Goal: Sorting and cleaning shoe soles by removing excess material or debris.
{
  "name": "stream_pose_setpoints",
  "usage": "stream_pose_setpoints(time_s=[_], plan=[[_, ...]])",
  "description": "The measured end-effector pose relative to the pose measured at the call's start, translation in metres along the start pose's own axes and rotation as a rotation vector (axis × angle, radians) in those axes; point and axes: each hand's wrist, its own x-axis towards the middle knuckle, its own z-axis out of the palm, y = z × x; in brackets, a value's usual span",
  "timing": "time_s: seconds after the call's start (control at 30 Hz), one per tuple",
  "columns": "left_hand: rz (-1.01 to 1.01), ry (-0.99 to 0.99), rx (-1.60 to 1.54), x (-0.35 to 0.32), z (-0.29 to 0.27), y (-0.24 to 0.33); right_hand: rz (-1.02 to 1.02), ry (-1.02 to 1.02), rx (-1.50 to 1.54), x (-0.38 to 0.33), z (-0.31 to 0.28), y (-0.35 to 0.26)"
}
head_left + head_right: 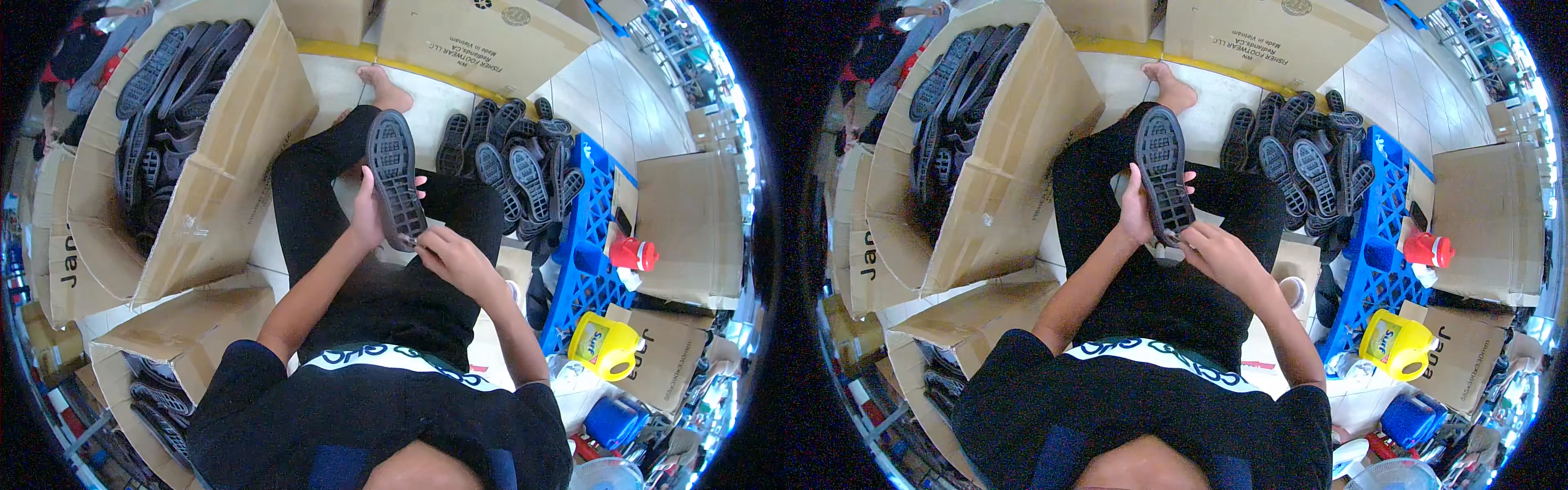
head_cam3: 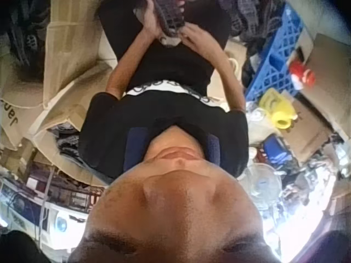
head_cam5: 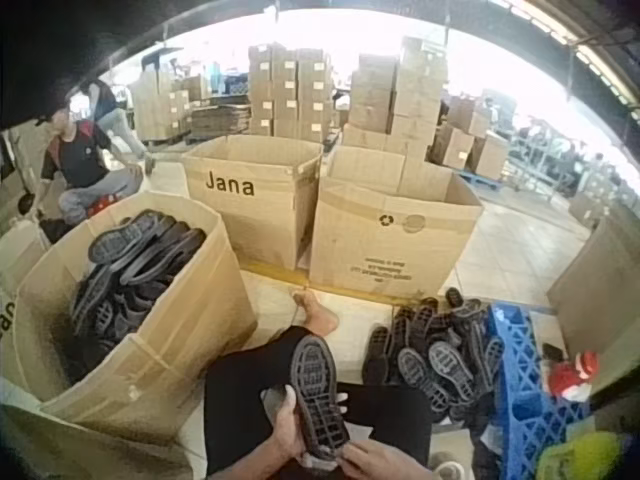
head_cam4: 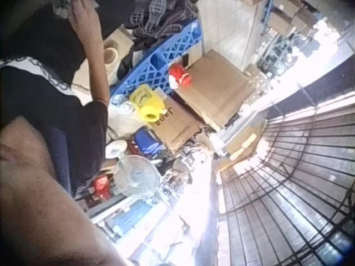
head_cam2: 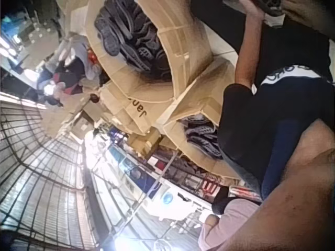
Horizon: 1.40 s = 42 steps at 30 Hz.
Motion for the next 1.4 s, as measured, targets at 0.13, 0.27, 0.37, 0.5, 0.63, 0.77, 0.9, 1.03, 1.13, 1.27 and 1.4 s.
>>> stream_pose_setpoints(time_s=[0.13,0.27,0.37,0.5,0.63,0.77,0.9,1.03,1.13,1.27,1.4], plan=[[-0.067,-0.036,-0.082,0.001,0.001,-0.001,-0.077,0.263,0.025,0.018,0.002,0.009],[-0.085,0.071,-0.042,-0.002,0.001,-0.004,-0.108,0.495,-0.018,0.04,0.008,0.018],[-0.126,0.114,0.069,-0.004,0.004,-0.005,-0.189,0.442,-0.235,0.048,0.007,0.02],[-0.128,-0.077,0.145,-0.005,0.01,-0.001,-0.255,0.279,-0.37,0.031,0.014,0.016],[-0.093,-0.036,0.027,-0.002,0.004,0.004,-0.228,0.14,-0.298,-0.008,0.019,-0.003],[-0.069,-0.011,0.051,-0.002,0.003,0.006,-0.229,0.062,-0.259,-0.026,0.014,-0.004],[-0.109,-0.059,0.025,-0.001,0.003,0.002,-0.162,0.283,-0.221,-0.005,0.003,0.006],[-0.115,0.041,0.055,-0.003,0.006,-0.002,-0.192,0.451,-0.332,0.034,0.006,0.023],[-0.113,0.047,0.087,-0.004,0.006,0.001,-0.233,0.31,-0.375,0.033,0.01,0.025],[-0.1,-0.009,0.045,-0.003,0.0,0.008,-0.237,0.124,-0.264,-0.009,0.018,0.011],[-0.059,0.066,0.109,0.003,-0.001,0.008,-0.144,0.057,-0.25,-0.039,0.011,0.007]])
